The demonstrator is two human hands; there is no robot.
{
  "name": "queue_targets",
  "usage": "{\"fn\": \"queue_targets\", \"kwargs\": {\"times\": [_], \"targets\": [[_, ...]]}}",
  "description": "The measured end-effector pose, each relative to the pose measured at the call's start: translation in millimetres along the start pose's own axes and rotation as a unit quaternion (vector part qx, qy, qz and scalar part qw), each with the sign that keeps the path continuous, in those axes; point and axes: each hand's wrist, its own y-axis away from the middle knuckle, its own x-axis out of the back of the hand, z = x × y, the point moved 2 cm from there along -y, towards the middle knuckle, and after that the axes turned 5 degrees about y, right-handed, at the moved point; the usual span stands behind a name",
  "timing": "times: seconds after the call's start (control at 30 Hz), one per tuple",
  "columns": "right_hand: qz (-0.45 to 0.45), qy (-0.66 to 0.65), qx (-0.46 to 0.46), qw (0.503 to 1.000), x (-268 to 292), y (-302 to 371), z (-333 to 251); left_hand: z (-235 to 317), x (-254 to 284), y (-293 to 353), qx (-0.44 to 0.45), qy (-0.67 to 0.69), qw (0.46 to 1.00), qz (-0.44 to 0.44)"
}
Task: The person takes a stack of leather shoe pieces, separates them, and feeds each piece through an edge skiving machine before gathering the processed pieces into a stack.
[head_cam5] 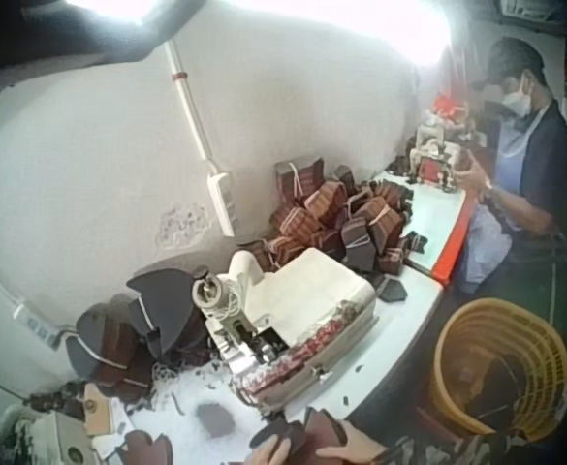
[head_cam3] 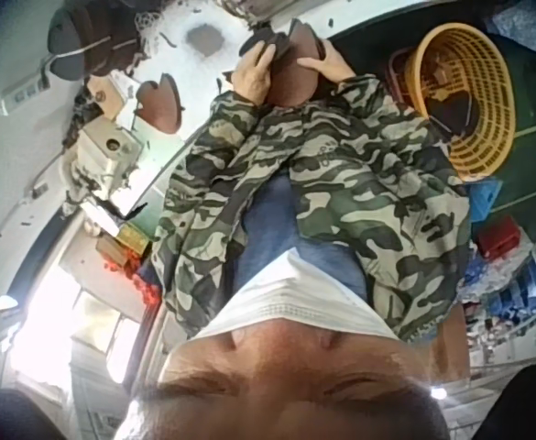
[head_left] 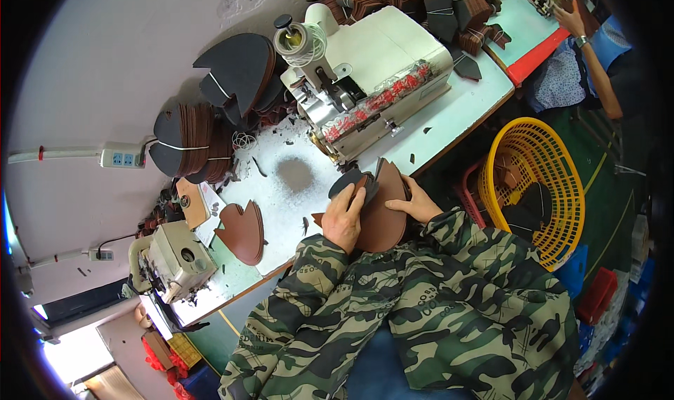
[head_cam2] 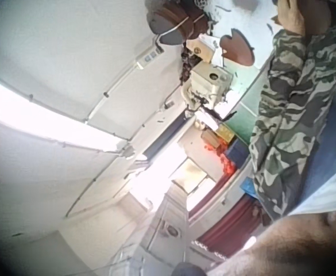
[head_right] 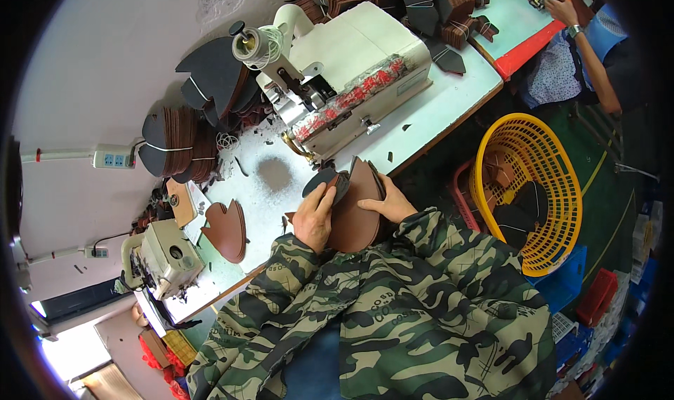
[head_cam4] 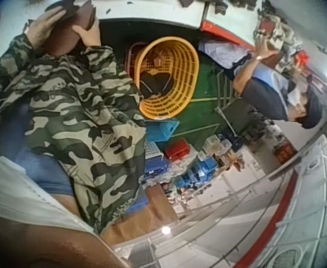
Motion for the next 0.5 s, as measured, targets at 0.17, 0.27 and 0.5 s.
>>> {"fn": "queue_targets", "kwargs": {"times": [0.17, 0.27, 0.5], "targets": [[-0.009, -0.036, -0.013, 0.999, -1.5, 1.9, -3.3, -9.4, -5.4, -1.5, 0.049, 0.043, 0.998, -0.002], [-0.026, -0.029, -0.017, 0.999, -1.6, 4.3, -3.3, -6.5, -1.7, -10.2, 0.015, 0.010, 0.997, 0.075], [0.036, -0.227, -0.206, 0.951, 3.2, 16.1, 18.3, -27.0, 89.4, -27.6, 0.117, 0.259, 0.958, 0.030]]}}
